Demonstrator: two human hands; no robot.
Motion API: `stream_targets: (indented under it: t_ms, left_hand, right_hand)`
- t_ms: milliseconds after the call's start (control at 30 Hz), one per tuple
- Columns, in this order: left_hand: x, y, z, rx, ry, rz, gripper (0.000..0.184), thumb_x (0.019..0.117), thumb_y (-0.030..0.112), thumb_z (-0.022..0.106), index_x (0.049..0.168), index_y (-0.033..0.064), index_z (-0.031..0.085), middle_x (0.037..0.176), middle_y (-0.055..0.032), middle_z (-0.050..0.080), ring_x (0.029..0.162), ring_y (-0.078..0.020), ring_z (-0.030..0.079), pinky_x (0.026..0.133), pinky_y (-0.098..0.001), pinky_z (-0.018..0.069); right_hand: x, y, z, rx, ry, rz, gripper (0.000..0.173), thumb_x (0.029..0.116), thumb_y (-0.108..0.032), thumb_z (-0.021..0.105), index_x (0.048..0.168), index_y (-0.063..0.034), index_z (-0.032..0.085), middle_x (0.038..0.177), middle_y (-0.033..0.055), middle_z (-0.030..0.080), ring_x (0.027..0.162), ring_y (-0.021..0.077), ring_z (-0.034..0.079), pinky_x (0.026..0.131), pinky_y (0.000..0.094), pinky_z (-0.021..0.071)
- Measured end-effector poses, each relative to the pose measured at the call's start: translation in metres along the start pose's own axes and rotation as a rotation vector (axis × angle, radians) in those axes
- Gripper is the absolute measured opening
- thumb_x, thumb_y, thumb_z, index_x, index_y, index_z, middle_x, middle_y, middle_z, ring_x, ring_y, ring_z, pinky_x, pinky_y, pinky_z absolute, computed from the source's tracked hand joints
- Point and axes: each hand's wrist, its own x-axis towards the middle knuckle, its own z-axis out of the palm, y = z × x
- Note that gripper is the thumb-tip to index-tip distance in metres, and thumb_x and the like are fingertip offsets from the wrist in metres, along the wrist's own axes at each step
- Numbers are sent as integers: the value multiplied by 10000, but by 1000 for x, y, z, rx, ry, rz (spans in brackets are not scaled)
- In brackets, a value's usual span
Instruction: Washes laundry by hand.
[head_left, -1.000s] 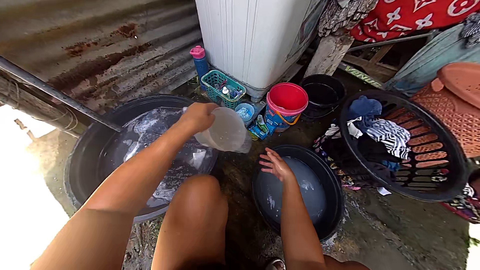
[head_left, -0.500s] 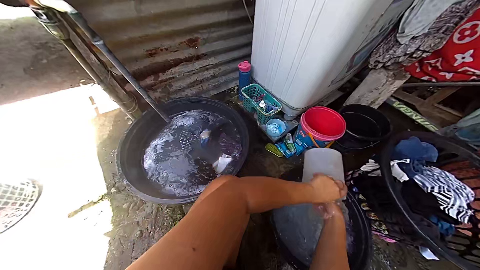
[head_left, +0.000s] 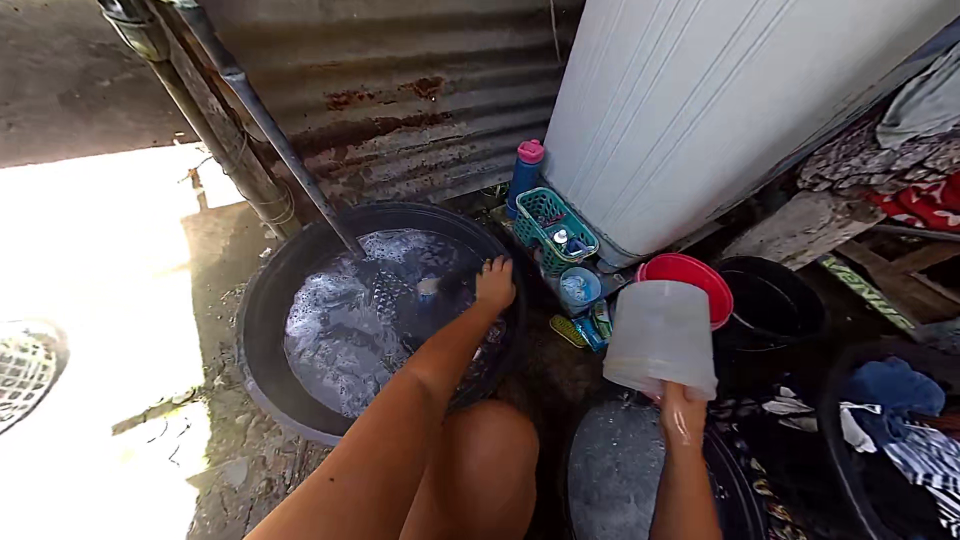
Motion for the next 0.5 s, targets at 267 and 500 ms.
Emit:
stream_targets:
  t_ms: [267, 500]
  left_hand:
    - [-64, -138, 36, 306, -607, -194, 726, 894, 333, 765, 1538, 170, 473, 1621, -268, 311, 1424, -573, 332, 1075, -798, 275]
    - [-129, -200, 16, 174, -539, -586, 541, 1008, 259, 601, 1478, 11, 498, 1476, -277, 510, 1354, -477, 493, 1049, -664, 423]
  right_hand:
    - [0, -105, 241, -910, -466, -496, 783, 948, -5, 606, 1633, -167, 263, 1362, 233, 620, 943, 465, 711, 772, 615, 570]
    - [-7, -45, 333, -1302, -732, -388, 888, 1013, 34, 480, 1629, -476, 95, 1691, 266, 77, 1020, 518, 640, 810, 595, 532]
